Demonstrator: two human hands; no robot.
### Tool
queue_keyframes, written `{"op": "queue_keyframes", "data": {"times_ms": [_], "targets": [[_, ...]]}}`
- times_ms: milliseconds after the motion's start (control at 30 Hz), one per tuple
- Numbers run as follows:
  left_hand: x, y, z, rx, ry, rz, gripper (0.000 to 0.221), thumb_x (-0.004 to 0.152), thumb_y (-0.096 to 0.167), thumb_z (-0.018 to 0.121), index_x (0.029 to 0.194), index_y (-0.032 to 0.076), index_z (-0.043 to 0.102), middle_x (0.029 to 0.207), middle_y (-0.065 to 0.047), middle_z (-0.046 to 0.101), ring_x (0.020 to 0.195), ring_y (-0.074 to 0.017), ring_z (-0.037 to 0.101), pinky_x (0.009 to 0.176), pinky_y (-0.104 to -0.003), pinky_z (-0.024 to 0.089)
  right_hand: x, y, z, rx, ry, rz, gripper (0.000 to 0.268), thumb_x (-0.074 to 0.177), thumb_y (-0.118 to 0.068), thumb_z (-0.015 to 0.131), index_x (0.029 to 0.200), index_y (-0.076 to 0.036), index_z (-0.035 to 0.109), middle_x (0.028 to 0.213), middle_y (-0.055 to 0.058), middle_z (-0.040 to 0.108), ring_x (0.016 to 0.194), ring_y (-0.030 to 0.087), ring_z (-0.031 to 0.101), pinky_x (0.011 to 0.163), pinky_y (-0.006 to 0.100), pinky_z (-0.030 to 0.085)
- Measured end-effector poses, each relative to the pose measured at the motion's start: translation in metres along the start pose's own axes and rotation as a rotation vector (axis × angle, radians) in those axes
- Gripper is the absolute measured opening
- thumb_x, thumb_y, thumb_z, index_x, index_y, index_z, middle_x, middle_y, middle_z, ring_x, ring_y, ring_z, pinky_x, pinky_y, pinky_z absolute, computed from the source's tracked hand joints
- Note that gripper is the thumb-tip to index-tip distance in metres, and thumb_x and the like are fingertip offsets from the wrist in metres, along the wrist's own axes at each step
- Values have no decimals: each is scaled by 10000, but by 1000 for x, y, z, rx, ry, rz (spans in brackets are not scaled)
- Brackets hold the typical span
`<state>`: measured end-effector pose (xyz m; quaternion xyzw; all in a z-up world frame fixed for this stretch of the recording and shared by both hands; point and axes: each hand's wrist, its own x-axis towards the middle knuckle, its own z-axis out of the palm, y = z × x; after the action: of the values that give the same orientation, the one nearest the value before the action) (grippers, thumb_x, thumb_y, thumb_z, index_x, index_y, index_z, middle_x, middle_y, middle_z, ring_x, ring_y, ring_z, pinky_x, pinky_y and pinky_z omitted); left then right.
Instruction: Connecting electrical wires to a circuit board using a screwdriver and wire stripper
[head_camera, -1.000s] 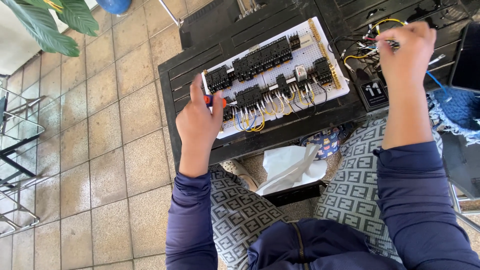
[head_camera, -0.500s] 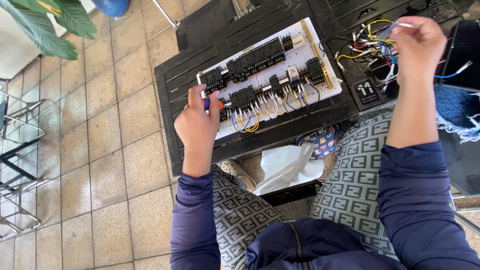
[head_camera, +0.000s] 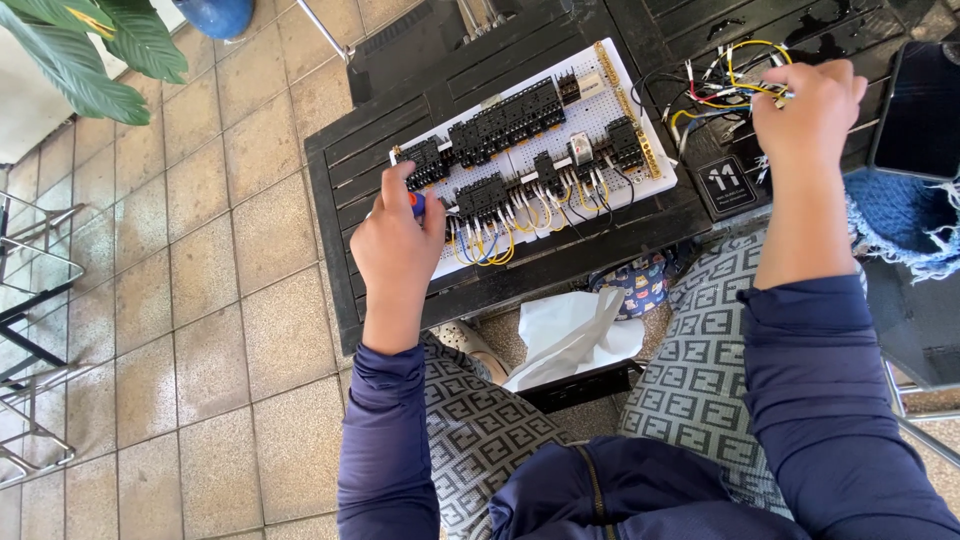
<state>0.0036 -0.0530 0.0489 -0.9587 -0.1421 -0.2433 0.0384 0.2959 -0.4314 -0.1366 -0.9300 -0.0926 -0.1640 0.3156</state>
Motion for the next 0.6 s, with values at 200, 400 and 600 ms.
{"op": "queue_keyframes", "data": {"times_ms": [200, 400, 600], "targets": [[-11, -3, 5, 93, 193, 83, 302, 1068, 425, 612, 1253, 186, 617, 573, 53, 538, 403, -144, 501, 344, -284, 320, 0, 1, 1, 89, 318, -152, 195, 938, 12, 860, 997, -173, 871, 1056, 99, 635, 975, 319, 567, 847, 367, 523], [-12, -14, 5, -60, 457, 123, 414, 1096, 406, 630, 1363, 97, 563, 750, 67, 608, 435, -21, 378, 374, -186, 283, 4, 4, 11, -82, 69, 69, 169, 873, -243, 953, 1011, -229, 857, 1103, 110, 644, 999, 378, 522, 837, 571, 447], [-16, -1, -16, -487, 638, 94, 366, 1114, 205, 524, 1433, 58, 417, 982, -96, 778, 922, -200, 647, 957, -334, 437, 8, 3, -4, 167, 277, -125, 196, 917, 28, 746, 958, -118, 870, 886, 34, 789, 834, 203, 703, 721, 365, 542]]}}
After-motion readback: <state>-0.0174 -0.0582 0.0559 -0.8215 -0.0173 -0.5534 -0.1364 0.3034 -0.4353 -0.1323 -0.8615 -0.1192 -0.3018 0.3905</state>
